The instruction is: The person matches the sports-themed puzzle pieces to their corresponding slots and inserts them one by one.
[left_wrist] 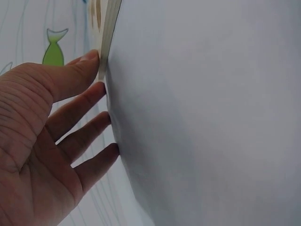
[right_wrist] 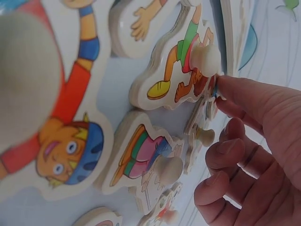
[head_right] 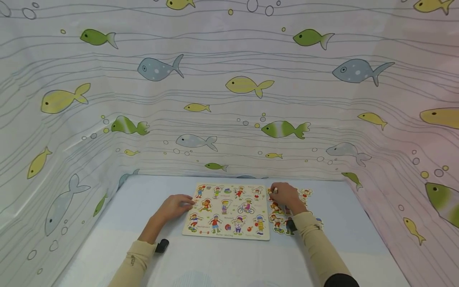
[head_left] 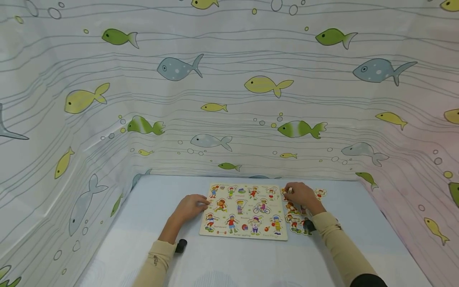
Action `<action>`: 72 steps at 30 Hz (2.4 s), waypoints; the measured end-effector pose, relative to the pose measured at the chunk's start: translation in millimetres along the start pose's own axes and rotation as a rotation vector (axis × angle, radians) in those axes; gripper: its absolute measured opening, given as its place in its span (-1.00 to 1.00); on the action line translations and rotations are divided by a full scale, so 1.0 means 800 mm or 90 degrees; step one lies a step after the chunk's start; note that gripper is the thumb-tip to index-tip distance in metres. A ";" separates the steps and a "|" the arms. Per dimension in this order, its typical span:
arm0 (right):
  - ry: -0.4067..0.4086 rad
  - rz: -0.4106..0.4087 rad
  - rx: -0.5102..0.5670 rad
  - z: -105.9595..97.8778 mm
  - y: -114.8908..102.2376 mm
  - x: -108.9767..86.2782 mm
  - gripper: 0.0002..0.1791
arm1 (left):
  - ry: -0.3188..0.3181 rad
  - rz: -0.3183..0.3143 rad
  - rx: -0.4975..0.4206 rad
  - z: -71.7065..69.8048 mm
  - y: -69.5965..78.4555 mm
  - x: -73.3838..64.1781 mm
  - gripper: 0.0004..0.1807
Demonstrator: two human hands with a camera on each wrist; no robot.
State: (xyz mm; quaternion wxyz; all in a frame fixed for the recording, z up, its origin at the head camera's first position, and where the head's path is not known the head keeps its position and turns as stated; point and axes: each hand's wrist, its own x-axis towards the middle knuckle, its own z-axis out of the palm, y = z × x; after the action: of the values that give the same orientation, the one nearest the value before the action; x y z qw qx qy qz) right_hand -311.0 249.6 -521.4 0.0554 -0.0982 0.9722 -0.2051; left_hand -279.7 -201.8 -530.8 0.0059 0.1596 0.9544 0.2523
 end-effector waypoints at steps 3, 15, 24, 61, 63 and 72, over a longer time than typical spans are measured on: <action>0.000 -0.002 -0.004 0.000 -0.001 -0.004 -0.80 | -0.006 0.004 0.006 0.001 0.001 0.000 -0.87; 0.038 -0.022 -0.014 -0.018 -0.025 -0.002 -0.86 | -0.002 0.008 0.003 -0.003 0.003 -0.001 -0.86; 0.060 -0.097 -0.017 -0.018 -0.060 0.008 -0.86 | 0.006 -0.004 0.008 -0.002 -0.001 0.002 -0.84; 0.019 -0.152 0.008 0.038 -0.203 0.055 -0.85 | 0.022 0.044 -0.005 -0.002 -0.002 -0.003 -0.88; 0.023 -0.155 0.010 0.041 -0.209 0.058 -0.85 | 0.024 0.049 -0.008 -0.002 -0.002 -0.003 -0.88; 0.005 -0.157 -0.005 0.057 -0.233 0.073 -0.87 | 0.014 0.030 -0.007 -0.002 -0.002 -0.005 -0.86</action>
State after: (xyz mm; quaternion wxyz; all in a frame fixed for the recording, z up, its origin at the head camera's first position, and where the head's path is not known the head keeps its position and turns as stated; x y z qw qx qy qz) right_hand -329.8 52.4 -490.1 0.0259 -0.2164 0.9538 -0.2067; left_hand -276.9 -205.2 -530.5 -0.0098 0.1788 0.9489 0.2597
